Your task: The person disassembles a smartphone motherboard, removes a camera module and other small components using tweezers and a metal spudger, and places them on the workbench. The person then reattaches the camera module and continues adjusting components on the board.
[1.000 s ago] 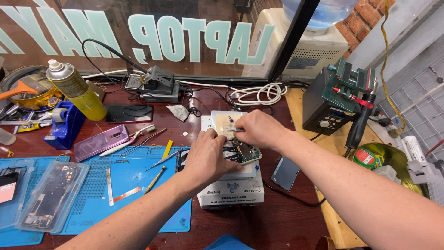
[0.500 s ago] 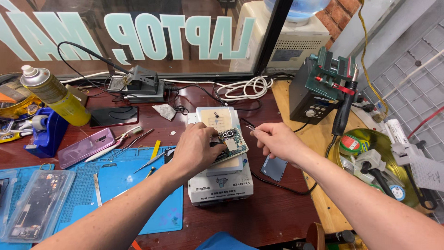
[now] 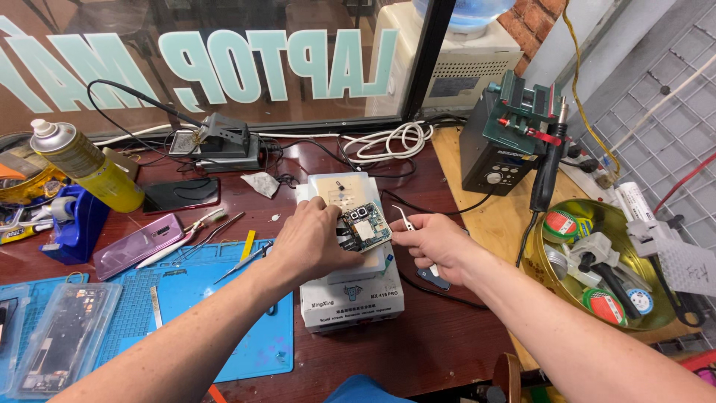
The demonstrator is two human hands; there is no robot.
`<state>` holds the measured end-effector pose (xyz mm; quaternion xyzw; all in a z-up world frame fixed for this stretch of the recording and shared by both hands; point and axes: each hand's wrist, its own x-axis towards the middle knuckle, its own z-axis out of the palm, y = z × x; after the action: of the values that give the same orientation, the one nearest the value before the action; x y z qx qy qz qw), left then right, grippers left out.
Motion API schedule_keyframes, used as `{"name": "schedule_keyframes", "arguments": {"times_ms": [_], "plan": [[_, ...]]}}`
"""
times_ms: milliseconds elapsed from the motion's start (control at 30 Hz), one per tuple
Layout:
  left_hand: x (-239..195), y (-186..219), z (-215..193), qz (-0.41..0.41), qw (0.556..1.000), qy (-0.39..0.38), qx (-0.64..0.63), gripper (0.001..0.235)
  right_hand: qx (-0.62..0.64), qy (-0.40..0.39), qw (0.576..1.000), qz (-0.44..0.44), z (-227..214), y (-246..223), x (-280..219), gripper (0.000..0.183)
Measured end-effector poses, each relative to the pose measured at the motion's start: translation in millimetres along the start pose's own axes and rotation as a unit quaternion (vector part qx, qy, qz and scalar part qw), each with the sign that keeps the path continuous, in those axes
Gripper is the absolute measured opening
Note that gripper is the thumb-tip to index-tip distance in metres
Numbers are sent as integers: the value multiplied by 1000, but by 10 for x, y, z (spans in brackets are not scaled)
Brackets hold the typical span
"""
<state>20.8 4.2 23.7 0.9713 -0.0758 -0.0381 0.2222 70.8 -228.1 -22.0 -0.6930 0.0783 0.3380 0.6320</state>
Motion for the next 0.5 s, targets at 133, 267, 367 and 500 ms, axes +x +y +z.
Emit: {"name": "schedule_keyframes", "arguments": {"times_ms": [133,267,367,500], "plan": [[-42,-49,-21,18,999,44,-19,68,116,-4,993,-1,-10,40,-11,19],[-35,-80,-55,7,998,32,-46,61,83,-7,996,-12,122,118,-32,15],[-25,-77,-49,9,999,33,-39,66,59,21,998,-7,255,155,-34,16],[-58,-74,-31,18,997,43,-56,67,-13,90,996,-6,368,147,-19,19]]}}
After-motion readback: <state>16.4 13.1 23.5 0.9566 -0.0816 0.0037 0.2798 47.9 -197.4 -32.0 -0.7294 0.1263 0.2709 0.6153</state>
